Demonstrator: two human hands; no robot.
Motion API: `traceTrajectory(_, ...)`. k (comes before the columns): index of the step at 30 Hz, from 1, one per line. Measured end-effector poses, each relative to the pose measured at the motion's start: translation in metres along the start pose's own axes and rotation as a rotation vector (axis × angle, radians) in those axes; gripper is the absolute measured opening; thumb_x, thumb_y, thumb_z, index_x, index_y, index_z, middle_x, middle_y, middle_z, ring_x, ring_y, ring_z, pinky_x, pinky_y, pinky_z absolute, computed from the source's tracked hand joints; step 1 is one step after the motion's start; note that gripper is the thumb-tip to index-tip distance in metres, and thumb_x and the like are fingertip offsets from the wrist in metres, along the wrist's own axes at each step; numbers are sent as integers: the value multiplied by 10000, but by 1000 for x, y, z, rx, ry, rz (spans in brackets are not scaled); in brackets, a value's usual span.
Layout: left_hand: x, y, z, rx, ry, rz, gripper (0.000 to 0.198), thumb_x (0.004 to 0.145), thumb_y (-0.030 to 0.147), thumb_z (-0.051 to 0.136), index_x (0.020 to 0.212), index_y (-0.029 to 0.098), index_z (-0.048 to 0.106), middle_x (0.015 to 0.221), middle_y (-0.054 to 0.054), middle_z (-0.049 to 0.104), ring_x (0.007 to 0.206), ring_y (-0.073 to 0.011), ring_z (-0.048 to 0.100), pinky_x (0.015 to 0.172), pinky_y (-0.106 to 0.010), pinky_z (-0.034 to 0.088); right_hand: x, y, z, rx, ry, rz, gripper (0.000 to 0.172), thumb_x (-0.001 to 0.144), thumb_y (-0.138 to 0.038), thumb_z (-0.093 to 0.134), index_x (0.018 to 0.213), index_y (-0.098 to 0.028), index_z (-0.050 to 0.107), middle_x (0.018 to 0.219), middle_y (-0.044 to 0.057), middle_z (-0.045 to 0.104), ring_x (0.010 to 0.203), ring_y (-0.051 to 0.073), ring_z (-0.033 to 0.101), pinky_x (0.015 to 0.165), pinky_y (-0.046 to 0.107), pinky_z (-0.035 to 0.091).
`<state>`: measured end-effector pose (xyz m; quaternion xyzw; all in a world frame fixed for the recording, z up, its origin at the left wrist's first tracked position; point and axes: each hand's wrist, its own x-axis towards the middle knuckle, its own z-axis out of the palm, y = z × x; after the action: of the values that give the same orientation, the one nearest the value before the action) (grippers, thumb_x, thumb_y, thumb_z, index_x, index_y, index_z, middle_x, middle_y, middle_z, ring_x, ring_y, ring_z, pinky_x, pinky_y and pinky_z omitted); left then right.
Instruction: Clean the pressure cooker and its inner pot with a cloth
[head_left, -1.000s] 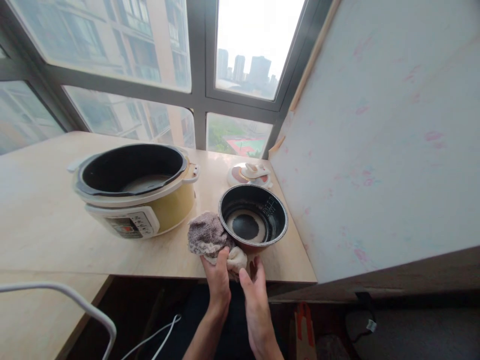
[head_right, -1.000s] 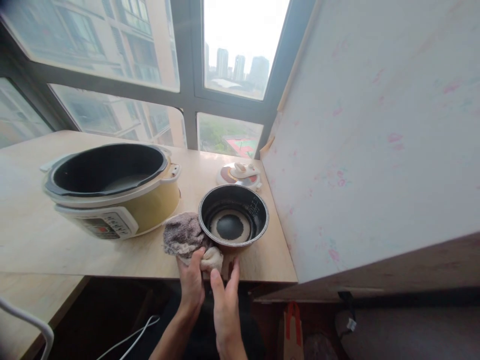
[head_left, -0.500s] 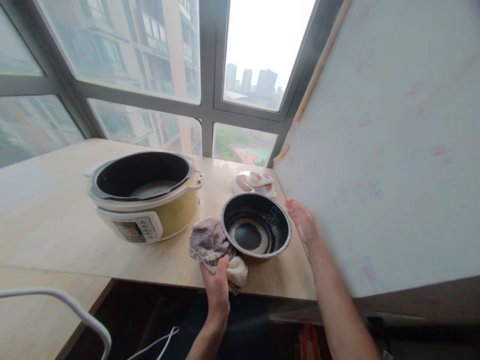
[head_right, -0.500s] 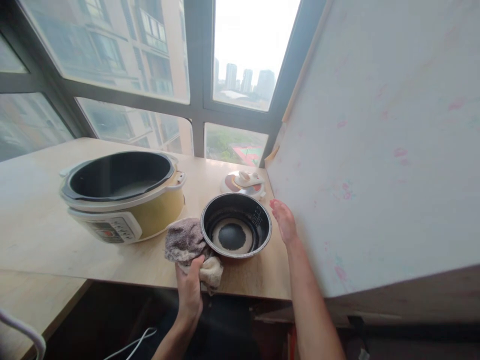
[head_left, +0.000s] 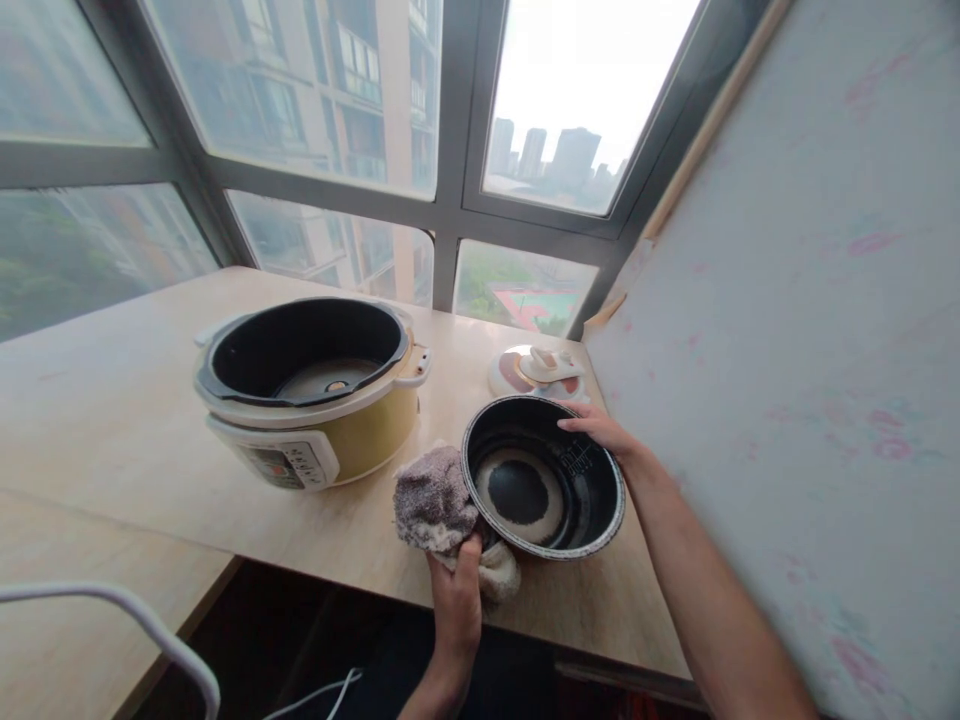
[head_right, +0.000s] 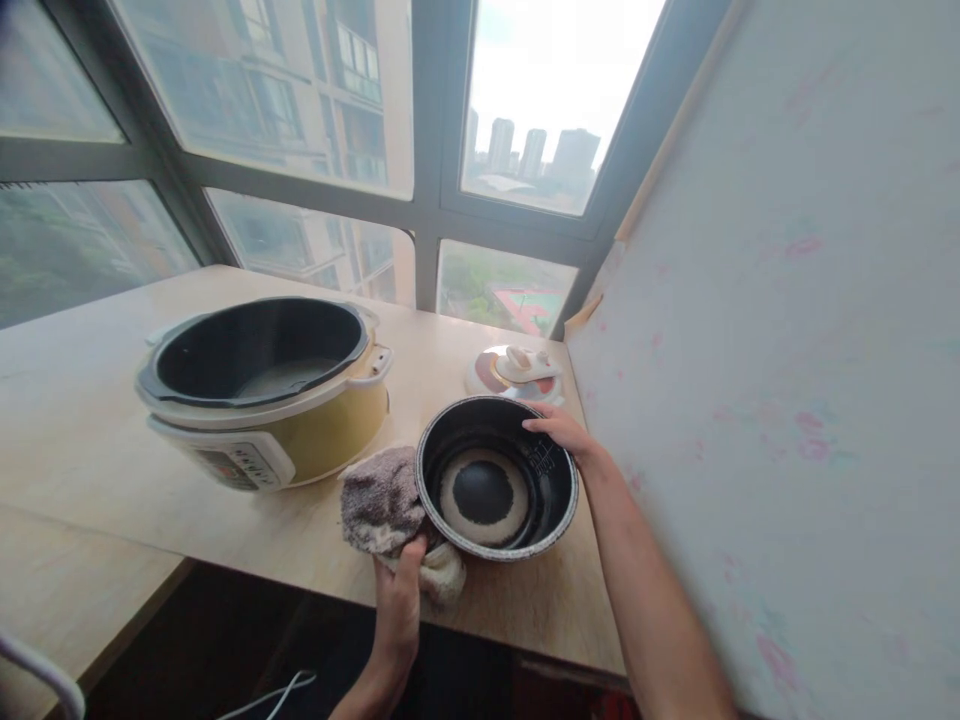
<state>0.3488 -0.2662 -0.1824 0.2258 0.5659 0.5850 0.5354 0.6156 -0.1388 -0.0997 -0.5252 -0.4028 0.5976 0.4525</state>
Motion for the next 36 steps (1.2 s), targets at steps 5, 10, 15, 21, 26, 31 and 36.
traceTrajectory(5,30,15,14,-28,-69,15,448,720,373,716,1123,193,643,1195,-106,699,1235,-312,615,1153,-475,396,-7,12,-5,85,223,-29,548,495,-165,823,1040,-217,801,938,23,809,826,282,752,965,500,547)
traceTrajectory(10,53,25,25,-62,-121,-11,406,778,386,698,1132,194,649,1204,-97,709,1235,-302,621,1166,-474,378,-27,31,-1,146,468,-106,598,477,-171,808,1068,-255,781,920,-10,804,858,277,740,887,454,582)
traceTrajectory(15,51,16,29,-64,-169,-36,471,779,389,700,1205,205,613,1293,-92,675,1303,-298,574,1191,-438,343,-55,49,31,285,789,-241,621,487,-155,744,1107,-199,752,889,11,792,788,233,715,750,365,598)
traceTrajectory(21,29,3,27,-4,-215,-21,506,752,432,727,1195,213,614,1305,-98,670,1330,-332,545,1192,-452,335,-82,64,86,392,1111,-373,634,538,-159,676,1169,-214,702,911,-18,753,815,176,680,780,303,570)
traceTrajectory(26,16,-4,24,30,-268,20,466,760,462,730,1146,210,656,1258,-111,697,1334,-353,548,1175,-457,358,-95,70,122,486,1236,-439,677,555,-159,700,1226,-236,664,1016,-9,737,938,205,679,1025,403,511)
traceTrajectory(31,16,-12,19,80,-318,88,419,765,495,724,1051,190,719,1174,-124,736,1256,-362,608,1143,-473,395,-103,83,137,433,1230,-539,675,635,-200,738,1300,-227,626,1174,25,706,1099,231,651,1164,463,394)
traceTrajectory(36,20,-20,14,97,-328,133,397,745,512,743,945,169,759,1025,-135,771,1118,-363,683,1055,-490,476,-112,96,135,319,1184,-592,650,752,-351,770,1359,-199,597,1310,66,660,1269,259,574,1224,518,291)
